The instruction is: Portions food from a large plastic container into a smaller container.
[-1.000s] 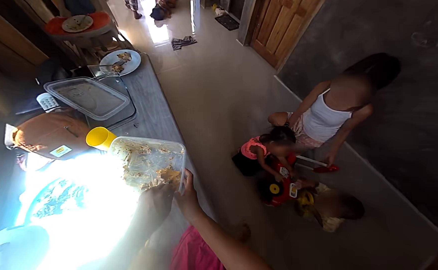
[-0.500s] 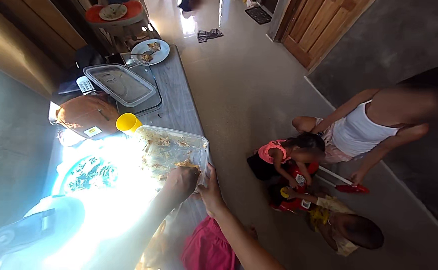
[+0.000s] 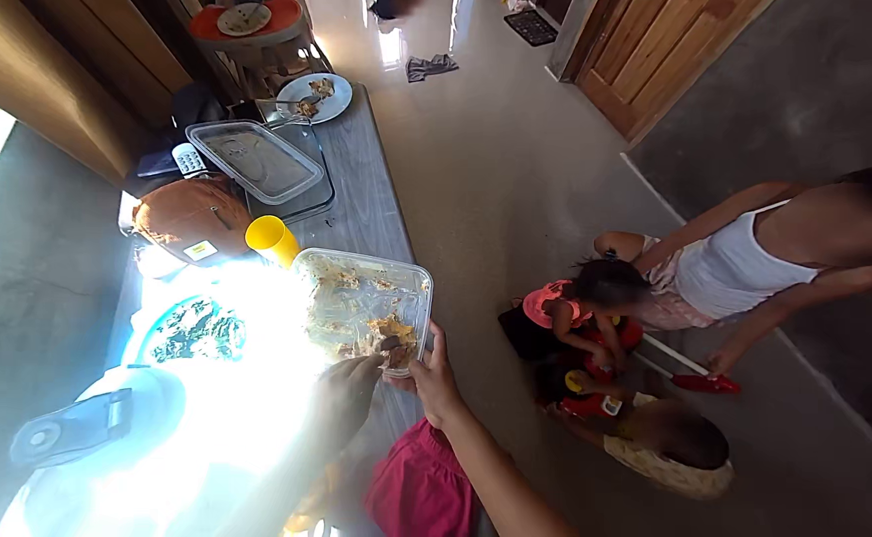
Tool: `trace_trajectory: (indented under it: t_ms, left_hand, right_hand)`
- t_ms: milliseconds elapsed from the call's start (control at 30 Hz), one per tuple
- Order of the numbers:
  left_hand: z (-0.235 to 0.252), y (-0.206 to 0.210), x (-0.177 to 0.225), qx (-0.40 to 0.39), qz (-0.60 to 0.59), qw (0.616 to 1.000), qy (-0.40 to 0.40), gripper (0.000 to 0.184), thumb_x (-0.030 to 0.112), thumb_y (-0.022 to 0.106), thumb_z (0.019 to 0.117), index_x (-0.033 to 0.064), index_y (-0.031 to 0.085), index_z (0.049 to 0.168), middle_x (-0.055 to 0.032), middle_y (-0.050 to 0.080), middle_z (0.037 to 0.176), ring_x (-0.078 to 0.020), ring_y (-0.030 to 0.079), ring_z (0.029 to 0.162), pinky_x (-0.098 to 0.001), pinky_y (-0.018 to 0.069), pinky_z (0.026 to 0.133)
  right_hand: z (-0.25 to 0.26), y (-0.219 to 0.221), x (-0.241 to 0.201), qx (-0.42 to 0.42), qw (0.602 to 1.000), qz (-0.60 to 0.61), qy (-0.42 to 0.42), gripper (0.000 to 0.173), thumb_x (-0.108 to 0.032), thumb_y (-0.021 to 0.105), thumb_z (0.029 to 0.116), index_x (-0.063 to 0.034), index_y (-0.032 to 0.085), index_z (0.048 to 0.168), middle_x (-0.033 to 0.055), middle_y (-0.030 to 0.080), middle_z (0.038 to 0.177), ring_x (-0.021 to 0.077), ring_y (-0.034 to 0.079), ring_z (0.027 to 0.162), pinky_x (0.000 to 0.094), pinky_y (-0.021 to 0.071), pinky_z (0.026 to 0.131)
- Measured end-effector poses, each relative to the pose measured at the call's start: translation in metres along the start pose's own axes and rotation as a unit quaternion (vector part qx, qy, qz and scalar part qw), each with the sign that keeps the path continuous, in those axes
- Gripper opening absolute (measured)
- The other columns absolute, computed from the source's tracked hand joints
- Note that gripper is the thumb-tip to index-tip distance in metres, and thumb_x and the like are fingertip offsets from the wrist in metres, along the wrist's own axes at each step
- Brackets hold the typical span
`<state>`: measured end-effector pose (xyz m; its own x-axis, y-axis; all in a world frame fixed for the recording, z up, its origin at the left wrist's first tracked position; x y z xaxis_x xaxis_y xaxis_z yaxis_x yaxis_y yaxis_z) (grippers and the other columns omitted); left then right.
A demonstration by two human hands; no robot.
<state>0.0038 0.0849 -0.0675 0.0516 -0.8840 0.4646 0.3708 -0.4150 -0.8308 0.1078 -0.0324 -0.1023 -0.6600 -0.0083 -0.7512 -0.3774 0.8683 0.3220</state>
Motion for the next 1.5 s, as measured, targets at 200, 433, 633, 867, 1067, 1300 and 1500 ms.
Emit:
trace_trajectory:
  t_ms: [200,433,633,867,1067,1300,1500]
  left_hand:
    - [-0.007,-0.007,-0.001,0.011,0.046,0.999,0.019,0.029,0.014,0.053,0.0979,-0.0019,0.076,0.102,-0.016,0.077,0.094,-0.0309,0.077,0.087,-0.0402,0.0616,0.079]
    - [0.0,-0.012,0.002,-0.025,0.081,0.995,0.061,0.028,0.015,0.052,0.0973,-0.0003,0.075,0.096,-0.0139,0.076,0.086,-0.0295,0.076,0.08,-0.0391,0.0615,0.075]
    - [0.0,-0.011,-0.002,-0.048,0.058,0.996,0.047,0.026,0.013,0.054,0.0964,-0.0012,0.075,0.093,-0.0154,0.074,0.082,-0.0301,0.076,0.076,-0.0398,0.0611,0.071]
    - [-0.008,0.003,-0.003,-0.014,0.046,0.998,0.05,0.024,0.01,0.055,0.0948,-0.002,0.075,0.097,-0.0156,0.075,0.083,-0.0294,0.076,0.076,-0.0385,0.0615,0.071]
    - [-0.016,0.017,0.003,-0.025,0.082,0.987,0.136,0.023,0.012,0.053,0.0958,0.0011,0.073,0.091,-0.0111,0.073,0.078,-0.025,0.074,0.07,-0.034,0.0605,0.065]
    - [-0.01,-0.013,-0.001,-0.05,0.067,0.994,0.07,0.024,0.011,0.055,0.0971,-0.0027,0.075,0.099,-0.0156,0.076,0.089,-0.0303,0.077,0.08,-0.0413,0.0624,0.072]
    - [-0.028,-0.007,-0.006,0.037,0.068,0.992,0.104,0.027,0.014,0.052,0.099,-0.0008,0.075,0.101,-0.0128,0.078,0.095,-0.0239,0.077,0.082,-0.0312,0.0611,0.075]
  right_hand:
    - [0.001,-0.001,0.003,-0.001,1.0,0.027,0.008,0.083,0.015,0.041,0.0958,-0.023,0.01,0.162,0.0263,0.035,0.155,0.0347,0.071,0.101,0.0431,0.0635,0.071]
    - [0.0,-0.001,0.002,-0.002,0.999,0.045,0.014,0.083,0.014,0.042,0.0966,-0.0244,0.01,0.163,0.0263,0.03,0.157,0.0351,0.07,0.103,0.0436,0.0631,0.073]
    - [-0.003,-0.001,0.007,-0.003,0.999,0.045,0.007,0.086,0.016,0.043,0.094,-0.0247,0.011,0.162,0.0256,0.026,0.16,0.0353,0.07,0.103,0.0433,0.0633,0.072]
    - [-0.004,0.003,0.008,0.004,1.0,-0.005,-0.005,0.084,0.016,0.044,0.0934,-0.0197,0.011,0.161,0.0229,0.027,0.16,0.0289,0.072,0.097,0.0395,0.0635,0.069]
    - [-0.006,0.006,0.012,0.003,0.998,-0.051,-0.021,0.084,0.016,0.043,0.0901,-0.0166,0.011,0.161,0.0202,0.026,0.162,0.0231,0.067,0.104,0.0356,0.0598,0.067]
    - [-0.005,0.011,0.007,0.033,0.999,0.024,0.006,0.082,0.015,0.04,0.0966,-0.0228,0.007,0.162,0.0275,0.032,0.153,0.0306,0.073,0.086,0.0399,0.0632,0.066]
    - [-0.007,0.008,0.011,0.013,1.0,0.014,0.021,0.089,0.013,0.04,0.0968,-0.0303,0.002,0.164,0.0239,0.018,0.163,0.032,0.071,0.096,0.0417,0.0633,0.071]
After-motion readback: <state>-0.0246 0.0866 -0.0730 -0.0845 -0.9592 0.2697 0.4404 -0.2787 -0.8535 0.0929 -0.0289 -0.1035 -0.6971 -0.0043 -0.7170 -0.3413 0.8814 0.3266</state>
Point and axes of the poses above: each hand's wrist, its own z-axis towards the middle knuckle, its own y-axis out of the palm, x = y × z, the point moved 1 cm from there along z, towards the middle knuckle
